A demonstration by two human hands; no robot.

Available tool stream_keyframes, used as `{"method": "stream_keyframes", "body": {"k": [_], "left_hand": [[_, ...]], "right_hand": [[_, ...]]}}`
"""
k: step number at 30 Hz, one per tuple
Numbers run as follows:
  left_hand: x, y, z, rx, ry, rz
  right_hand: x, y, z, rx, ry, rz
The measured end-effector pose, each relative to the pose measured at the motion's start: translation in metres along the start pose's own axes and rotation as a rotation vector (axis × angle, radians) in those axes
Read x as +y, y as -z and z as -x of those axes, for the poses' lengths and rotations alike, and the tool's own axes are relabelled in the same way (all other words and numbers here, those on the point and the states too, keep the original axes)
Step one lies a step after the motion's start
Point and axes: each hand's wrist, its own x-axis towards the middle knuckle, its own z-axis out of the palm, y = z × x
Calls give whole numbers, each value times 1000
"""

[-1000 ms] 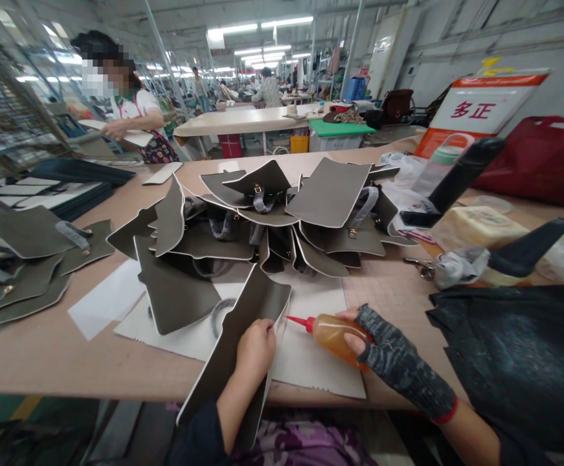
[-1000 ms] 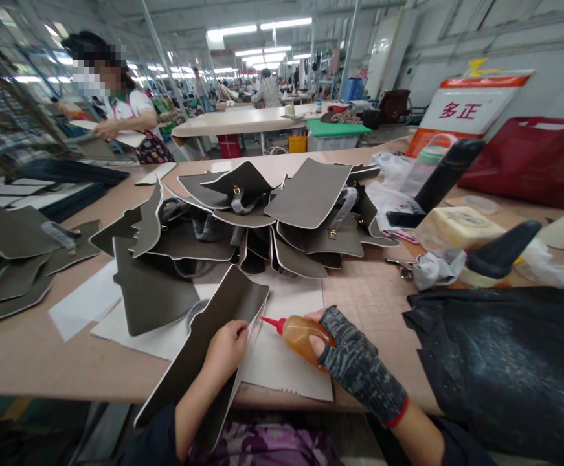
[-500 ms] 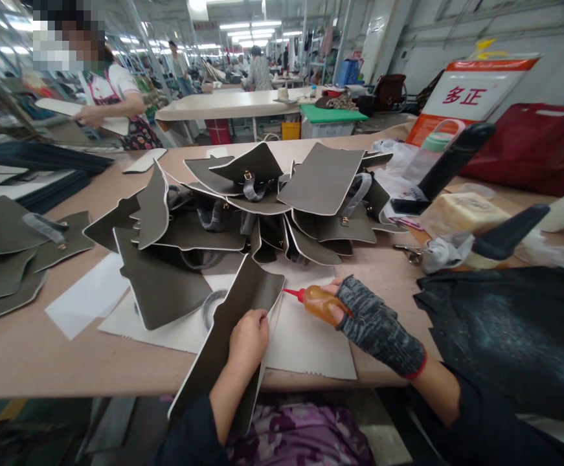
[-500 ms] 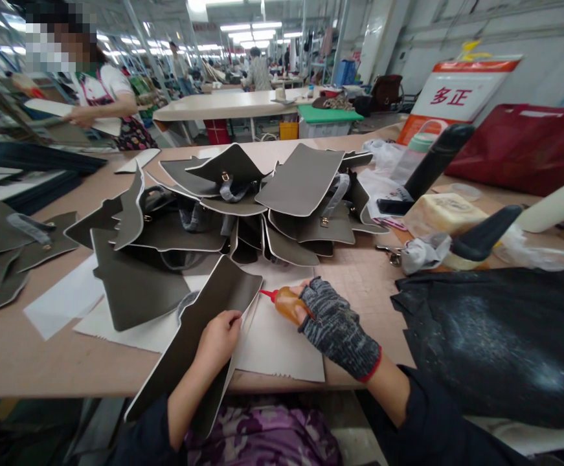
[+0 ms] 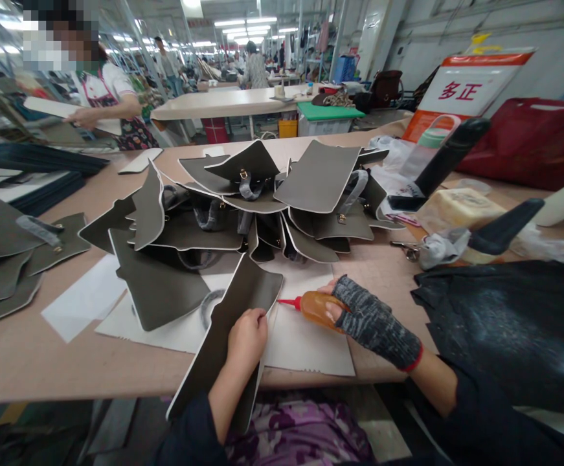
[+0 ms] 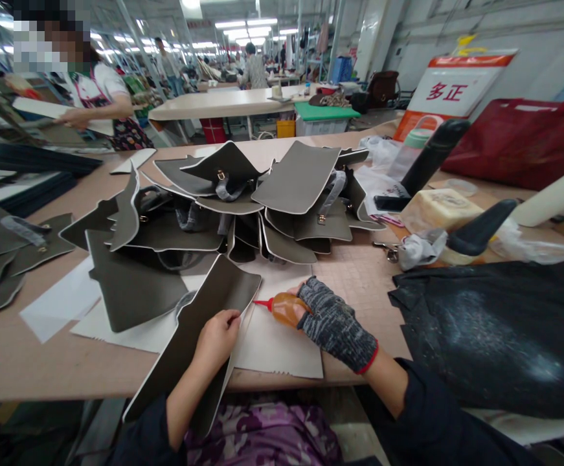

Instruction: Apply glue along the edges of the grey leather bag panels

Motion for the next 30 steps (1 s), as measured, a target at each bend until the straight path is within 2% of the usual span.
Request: {"method": "stream_keyframes", "body": {"k": [10,17,26,30], "left_hand": [[-1,-1,0,4,3,0],[-1,-1,0,4,0,3],[-2,0,1,7,-10,16],[-3,-1,1,10,-20,28]], "right_hand": [[5,3,-5,-46,-67,-102],[0,-2,10,-67,-86,-163],[-11,2,25,-188,-137,-260],[-17,1,31,-164,-180,-309]]}}
